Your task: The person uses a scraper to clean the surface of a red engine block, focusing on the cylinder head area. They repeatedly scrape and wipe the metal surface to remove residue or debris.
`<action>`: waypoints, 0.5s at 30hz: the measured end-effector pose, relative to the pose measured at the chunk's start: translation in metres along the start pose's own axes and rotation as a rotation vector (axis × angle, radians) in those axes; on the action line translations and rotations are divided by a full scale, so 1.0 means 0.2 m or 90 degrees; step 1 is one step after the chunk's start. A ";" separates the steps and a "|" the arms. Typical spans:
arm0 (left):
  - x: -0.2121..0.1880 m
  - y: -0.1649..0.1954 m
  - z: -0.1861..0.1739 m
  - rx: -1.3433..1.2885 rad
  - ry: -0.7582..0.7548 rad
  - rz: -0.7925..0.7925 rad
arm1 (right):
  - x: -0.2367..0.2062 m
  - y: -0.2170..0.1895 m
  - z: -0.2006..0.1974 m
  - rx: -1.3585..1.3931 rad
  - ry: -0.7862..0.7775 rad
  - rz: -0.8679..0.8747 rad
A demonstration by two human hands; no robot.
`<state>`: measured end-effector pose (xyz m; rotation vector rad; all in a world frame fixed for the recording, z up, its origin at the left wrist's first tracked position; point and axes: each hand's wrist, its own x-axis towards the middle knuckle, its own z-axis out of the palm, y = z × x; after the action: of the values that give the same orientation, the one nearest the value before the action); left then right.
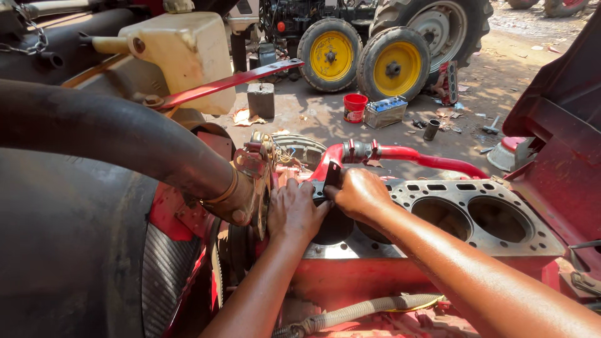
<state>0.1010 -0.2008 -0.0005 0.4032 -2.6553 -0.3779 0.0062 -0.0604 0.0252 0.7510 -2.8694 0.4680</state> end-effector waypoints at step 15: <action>-0.01 0.00 0.00 -0.024 0.014 -0.003 | -0.03 -0.03 -0.05 0.144 -0.047 0.007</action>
<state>0.1029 -0.2003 -0.0017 0.3986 -2.6227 -0.4228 0.0153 -0.0581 0.0349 0.8033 -2.9220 0.7925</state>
